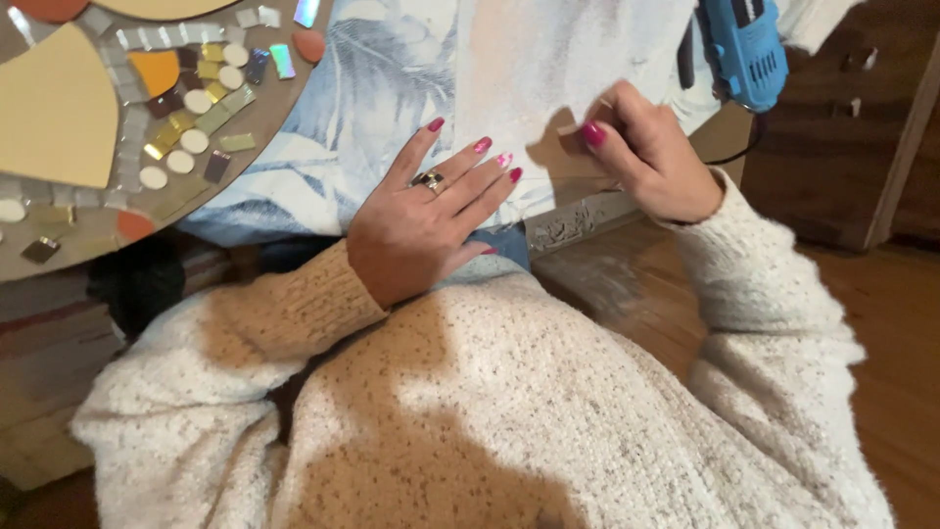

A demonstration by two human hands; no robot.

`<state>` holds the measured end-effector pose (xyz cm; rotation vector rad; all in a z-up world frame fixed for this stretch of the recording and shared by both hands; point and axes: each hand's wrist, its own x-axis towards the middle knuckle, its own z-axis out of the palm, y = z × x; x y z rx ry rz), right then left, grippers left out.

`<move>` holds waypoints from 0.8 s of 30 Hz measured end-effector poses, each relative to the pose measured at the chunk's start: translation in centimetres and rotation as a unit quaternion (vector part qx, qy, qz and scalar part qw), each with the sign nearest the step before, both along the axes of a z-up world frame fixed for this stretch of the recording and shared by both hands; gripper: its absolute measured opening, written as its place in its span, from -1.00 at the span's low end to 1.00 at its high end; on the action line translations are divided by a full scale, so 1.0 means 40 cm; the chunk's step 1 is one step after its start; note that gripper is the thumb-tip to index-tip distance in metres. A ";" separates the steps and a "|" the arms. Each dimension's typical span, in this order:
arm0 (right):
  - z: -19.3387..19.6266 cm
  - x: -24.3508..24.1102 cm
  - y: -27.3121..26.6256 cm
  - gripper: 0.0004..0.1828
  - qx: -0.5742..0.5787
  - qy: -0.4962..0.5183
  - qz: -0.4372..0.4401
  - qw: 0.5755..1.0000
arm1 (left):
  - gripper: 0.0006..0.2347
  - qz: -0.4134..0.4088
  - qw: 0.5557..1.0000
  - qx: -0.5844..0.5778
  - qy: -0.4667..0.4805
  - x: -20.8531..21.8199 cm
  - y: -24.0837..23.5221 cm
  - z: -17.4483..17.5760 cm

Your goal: Sanding the edges of a small tile piece for a mosaic using a power rotary tool and manual sandpaper.

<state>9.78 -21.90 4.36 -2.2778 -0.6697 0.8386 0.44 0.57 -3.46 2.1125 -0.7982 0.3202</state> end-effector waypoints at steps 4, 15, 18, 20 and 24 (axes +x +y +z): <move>-0.036 0.050 0.114 -0.94 -0.021 -0.193 0.088 0.977 | -0.51 -0.007 1.000 0.021 -0.004 -0.007 -0.005 -0.007; -0.095 -0.022 -0.053 -0.78 -0.232 -0.338 0.224 0.884 | -0.47 0.007 0.998 0.050 -0.035 -0.014 -0.006 -0.015; -0.032 -0.079 -0.073 -0.83 -0.262 -0.311 0.174 0.897 | -0.47 0.025 0.994 0.088 -0.059 -0.011 -0.005 -0.017; -0.071 -0.068 -0.093 -0.84 -0.222 -0.310 0.164 0.910 | -0.46 0.036 0.989 0.125 -0.064 -0.014 -0.011 -0.023; -0.122 0.000 -0.011 -0.85 -0.133 -0.327 0.173 0.919 | -0.44 0.037 0.979 0.193 -0.058 -0.015 -0.029 -0.037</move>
